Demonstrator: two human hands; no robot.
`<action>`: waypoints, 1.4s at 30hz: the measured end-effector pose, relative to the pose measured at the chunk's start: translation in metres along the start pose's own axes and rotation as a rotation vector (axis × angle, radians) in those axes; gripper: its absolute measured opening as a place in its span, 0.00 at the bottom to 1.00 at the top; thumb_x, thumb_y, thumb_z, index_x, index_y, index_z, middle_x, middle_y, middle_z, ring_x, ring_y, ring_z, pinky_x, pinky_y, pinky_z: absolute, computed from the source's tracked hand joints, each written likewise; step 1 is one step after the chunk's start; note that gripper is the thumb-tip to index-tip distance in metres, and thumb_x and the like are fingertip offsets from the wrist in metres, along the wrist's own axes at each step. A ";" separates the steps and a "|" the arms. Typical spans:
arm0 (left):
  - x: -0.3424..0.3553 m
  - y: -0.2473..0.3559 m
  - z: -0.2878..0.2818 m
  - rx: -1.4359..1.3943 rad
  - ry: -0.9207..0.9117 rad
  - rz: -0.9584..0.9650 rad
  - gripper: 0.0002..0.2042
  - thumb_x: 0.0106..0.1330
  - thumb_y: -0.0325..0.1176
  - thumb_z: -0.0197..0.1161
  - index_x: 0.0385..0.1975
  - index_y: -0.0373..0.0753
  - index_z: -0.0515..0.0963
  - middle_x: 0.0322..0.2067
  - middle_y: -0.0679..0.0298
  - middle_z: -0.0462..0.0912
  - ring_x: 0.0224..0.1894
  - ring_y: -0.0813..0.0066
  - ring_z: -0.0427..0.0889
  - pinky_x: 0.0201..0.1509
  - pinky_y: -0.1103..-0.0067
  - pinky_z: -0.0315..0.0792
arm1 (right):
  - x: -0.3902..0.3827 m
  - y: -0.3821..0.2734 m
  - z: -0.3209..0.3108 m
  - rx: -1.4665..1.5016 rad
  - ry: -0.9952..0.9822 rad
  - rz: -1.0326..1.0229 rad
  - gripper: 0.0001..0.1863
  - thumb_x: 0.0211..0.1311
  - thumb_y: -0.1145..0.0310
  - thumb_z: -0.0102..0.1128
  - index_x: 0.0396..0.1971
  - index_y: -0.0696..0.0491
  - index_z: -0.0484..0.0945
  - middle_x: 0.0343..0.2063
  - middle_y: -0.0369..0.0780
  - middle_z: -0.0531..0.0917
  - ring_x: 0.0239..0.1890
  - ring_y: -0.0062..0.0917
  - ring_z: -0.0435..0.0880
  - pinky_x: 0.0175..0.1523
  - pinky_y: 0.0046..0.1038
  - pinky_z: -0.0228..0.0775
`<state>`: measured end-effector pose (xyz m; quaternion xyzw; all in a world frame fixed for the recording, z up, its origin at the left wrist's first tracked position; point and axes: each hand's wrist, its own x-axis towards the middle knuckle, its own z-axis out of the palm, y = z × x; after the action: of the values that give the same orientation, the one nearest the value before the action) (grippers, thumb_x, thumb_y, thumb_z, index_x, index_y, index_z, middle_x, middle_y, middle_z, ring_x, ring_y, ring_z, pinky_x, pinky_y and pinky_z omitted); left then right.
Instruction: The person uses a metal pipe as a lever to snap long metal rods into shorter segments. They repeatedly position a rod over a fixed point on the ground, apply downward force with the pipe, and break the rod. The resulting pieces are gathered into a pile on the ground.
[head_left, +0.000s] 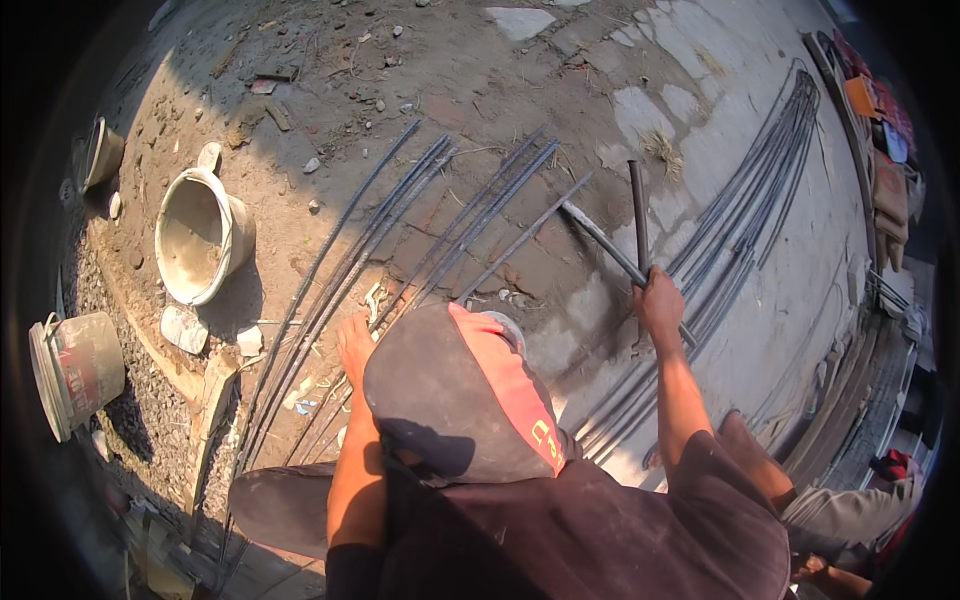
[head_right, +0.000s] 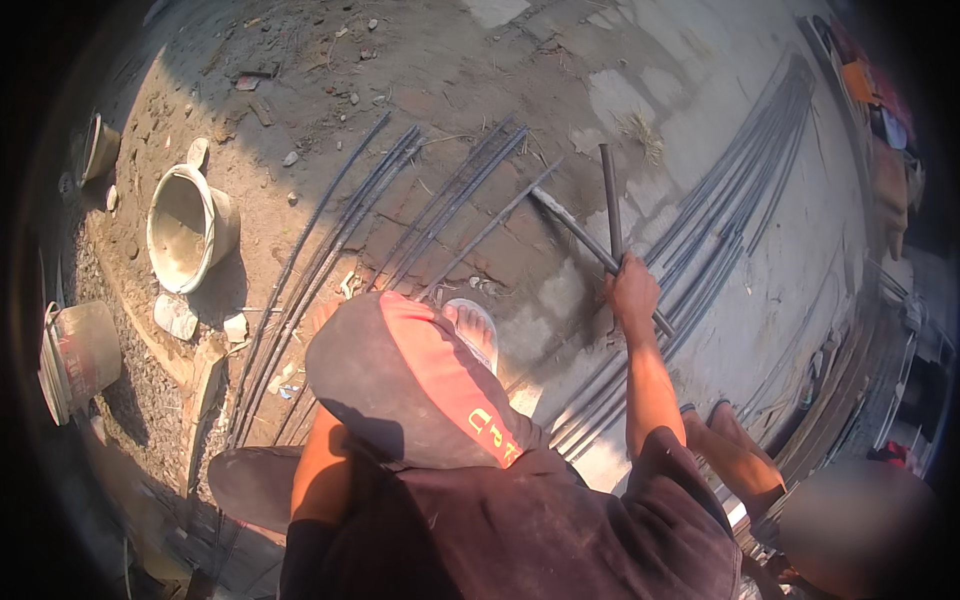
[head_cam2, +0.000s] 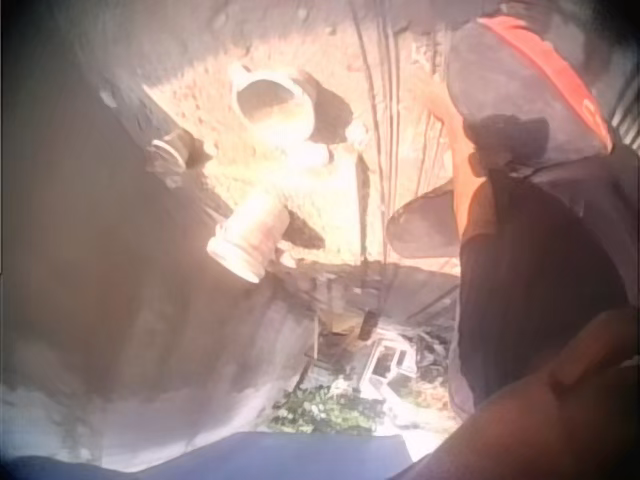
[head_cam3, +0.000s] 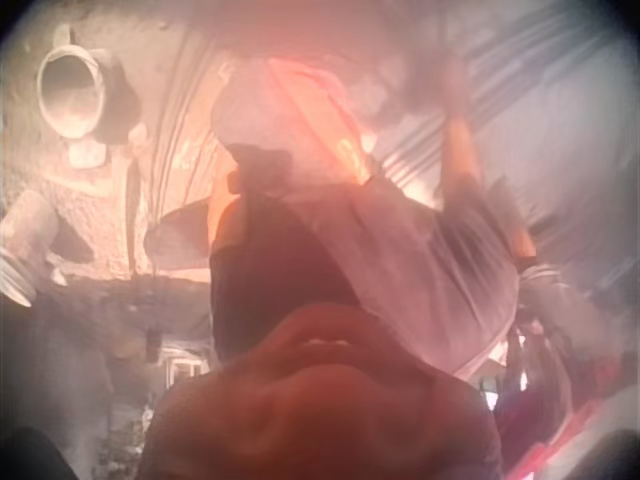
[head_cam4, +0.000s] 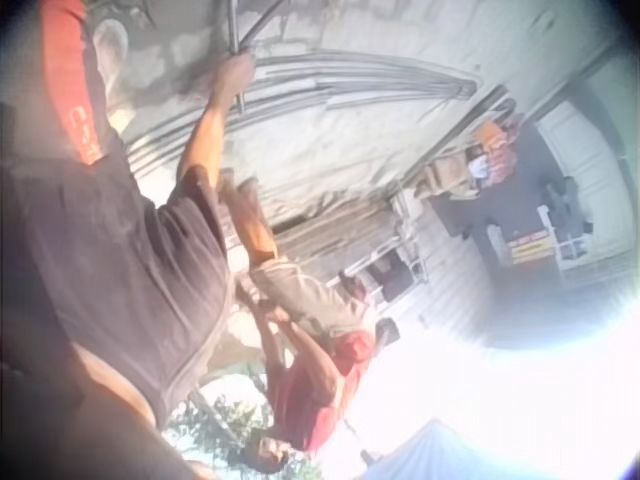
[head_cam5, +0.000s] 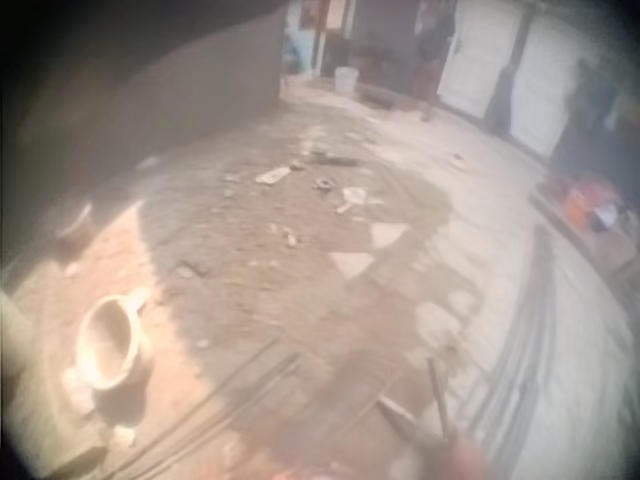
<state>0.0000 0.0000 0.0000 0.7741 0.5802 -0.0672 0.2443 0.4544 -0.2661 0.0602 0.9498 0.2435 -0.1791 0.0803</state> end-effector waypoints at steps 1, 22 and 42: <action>0.000 0.012 -0.012 -0.002 0.056 0.038 0.32 0.61 0.55 0.68 0.60 0.43 0.73 0.57 0.53 0.76 0.62 0.51 0.72 0.63 0.59 0.66 | 0.001 0.004 -0.002 -0.027 0.002 -0.009 0.23 0.58 0.55 0.70 0.47 0.53 0.80 0.40 0.51 0.87 0.45 0.50 0.86 0.50 0.48 0.78; 0.024 0.066 0.007 0.125 -0.138 0.236 0.13 0.61 0.37 0.72 0.35 0.34 0.79 0.37 0.49 0.85 0.41 0.45 0.84 0.45 0.57 0.75 | 0.172 0.019 -0.025 -0.036 0.260 0.006 0.35 0.64 0.41 0.64 0.50 0.61 0.72 0.46 0.53 0.79 0.50 0.53 0.81 0.52 0.46 0.75; 0.208 0.302 -0.040 0.045 -0.665 0.243 0.19 0.63 0.48 0.71 0.39 0.35 0.88 0.31 0.46 0.88 0.36 0.51 0.89 0.42 0.64 0.78 | 0.205 0.047 0.006 0.205 0.301 0.003 0.21 0.51 0.60 0.76 0.40 0.48 0.75 0.37 0.40 0.81 0.45 0.40 0.82 0.47 0.42 0.75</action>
<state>0.3398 0.1359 0.0445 0.7785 0.3709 -0.2985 0.4091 0.6434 -0.2192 -0.0203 0.9694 0.2319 -0.0589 -0.0542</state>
